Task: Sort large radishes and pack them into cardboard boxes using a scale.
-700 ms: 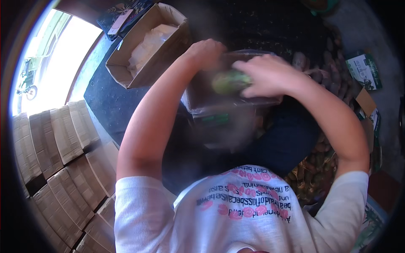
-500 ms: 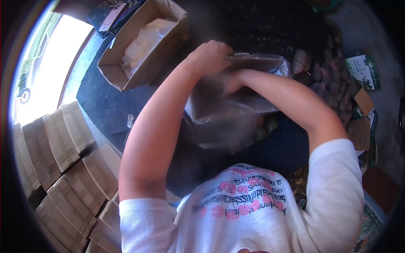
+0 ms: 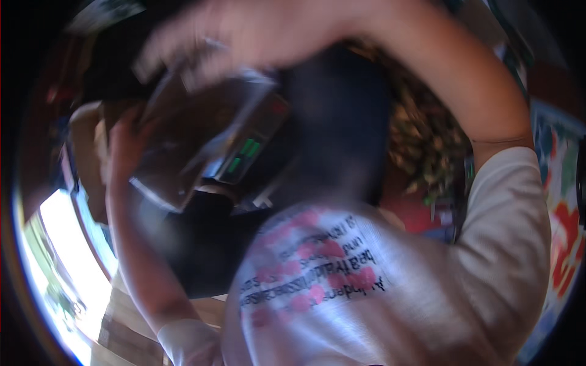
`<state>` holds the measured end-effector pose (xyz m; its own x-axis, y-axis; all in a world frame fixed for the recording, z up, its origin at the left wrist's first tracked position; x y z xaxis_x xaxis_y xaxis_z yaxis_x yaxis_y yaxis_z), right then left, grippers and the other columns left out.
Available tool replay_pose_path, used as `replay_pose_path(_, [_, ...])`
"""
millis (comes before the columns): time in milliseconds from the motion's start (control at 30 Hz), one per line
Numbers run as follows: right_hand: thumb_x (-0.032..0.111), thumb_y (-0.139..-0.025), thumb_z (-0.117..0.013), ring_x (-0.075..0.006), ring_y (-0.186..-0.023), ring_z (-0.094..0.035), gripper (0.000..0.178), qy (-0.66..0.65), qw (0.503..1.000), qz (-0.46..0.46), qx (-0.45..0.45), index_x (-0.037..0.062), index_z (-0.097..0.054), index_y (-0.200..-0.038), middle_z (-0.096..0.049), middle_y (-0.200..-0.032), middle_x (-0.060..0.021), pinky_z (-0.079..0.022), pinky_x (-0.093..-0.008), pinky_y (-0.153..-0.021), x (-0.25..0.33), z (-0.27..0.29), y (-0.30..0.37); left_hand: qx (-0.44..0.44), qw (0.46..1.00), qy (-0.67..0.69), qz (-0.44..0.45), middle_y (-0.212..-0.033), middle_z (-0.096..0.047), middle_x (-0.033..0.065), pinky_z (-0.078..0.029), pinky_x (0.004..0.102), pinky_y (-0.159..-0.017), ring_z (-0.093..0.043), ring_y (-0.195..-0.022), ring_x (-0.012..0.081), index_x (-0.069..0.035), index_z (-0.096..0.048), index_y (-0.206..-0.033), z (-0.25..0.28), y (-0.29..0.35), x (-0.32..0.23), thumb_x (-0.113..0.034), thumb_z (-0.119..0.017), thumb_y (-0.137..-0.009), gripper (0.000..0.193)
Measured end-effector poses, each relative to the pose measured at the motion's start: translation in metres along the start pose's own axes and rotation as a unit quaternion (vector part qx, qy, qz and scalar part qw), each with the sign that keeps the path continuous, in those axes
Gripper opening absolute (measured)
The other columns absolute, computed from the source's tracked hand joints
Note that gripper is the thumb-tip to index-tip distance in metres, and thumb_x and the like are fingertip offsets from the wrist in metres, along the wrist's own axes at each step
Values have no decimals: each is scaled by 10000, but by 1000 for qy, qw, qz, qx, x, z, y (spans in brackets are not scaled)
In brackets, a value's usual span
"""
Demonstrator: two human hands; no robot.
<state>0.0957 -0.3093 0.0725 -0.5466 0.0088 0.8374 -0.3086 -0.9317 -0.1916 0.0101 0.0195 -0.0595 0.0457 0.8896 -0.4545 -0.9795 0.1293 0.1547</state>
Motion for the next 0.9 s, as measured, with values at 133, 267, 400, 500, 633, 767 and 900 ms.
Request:
replay_pose_path(133, [208,-1012,-587,-184,-1189,-542,557,81,965,-115,-222,50,-371,-1500,-536,-1339,-97,-446,-345,-992,61,112,271,-17,996,72,-43,-1300,-635,167,-451,372,-1019,-604,-1210,269,-66,-539,-1406,-5,-10,-20,-246,-788,-836,648])
replay_pose_path(267, [239,-925,-686,-236,-1051,-655,426,-72,603,-425,-671,24,-588,-1279,-655,-1162,-128,-551,-333,-817,48,-10,534,-100,986,-125,51,-1310,-642,117,-435,360,-1044,-597,-1219,242,-66,-569,-1385,24,10,-95,-259,-673,-937,498])
replay_pose_path(400, [185,-908,-654,-218,-876,-669,287,-151,304,-553,-761,12,-643,-1136,-687,-1010,-99,-550,-350,-727,-18,-219,752,-201,978,20,49,-1280,-661,103,-467,341,-1010,-613,-1188,212,-50,-640,-1305,19,14,-118,-295,-605,-992,400])
replay_pose_path(500, [209,-920,-641,-258,-917,-665,310,-292,139,-551,-769,14,-641,-1161,-669,-1092,-124,-555,-425,-742,-75,-345,795,-236,961,88,109,-1268,-664,114,-479,348,-1015,-622,-1171,215,-21,-656,-1270,12,49,-128,-307,-595,-1004,396])
replay_pose_path(633, [250,-948,-621,-304,-1069,-631,402,-371,-24,-613,-697,7,-581,-1266,-608,-1262,-160,-542,-467,-855,-132,-386,789,-213,957,182,71,-1338,-610,144,-477,390,-1052,-598,-1216,274,16,-562,-1352,2,67,-156,-247,-544,-1034,413])
replay_pose_path(767, [307,-870,-756,-240,-874,-581,557,-341,-106,-633,-687,37,-463,-1259,-602,-1111,-148,-487,-407,-714,-159,-397,811,-192,948,244,71,-1394,-561,171,-457,399,-1072,-563,-1264,296,41,-444,-1439,-18,58,-160,-193,-549,-1017,494])
replay_pose_path(900, [359,-849,-781,-251,-924,-572,815,-327,-148,-680,-640,60,-242,-1383,-550,-1246,-175,-504,-408,-800,-143,-340,749,-206,961,165,76,-1443,-520,161,-449,384,-1069,-551,-1281,255,29,-467,-1437,7,78,-181,-154,-564,-985,497])
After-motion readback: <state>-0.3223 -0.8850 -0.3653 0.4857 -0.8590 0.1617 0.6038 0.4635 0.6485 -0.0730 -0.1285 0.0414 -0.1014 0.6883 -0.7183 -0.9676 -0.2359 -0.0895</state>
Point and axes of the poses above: each hand's wrist, its own y-axis away from the middle knuckle, its own z-axis out of the back of the hand, x = y × z, the point moved 1 cm from there along -y, towards the middle knuckle
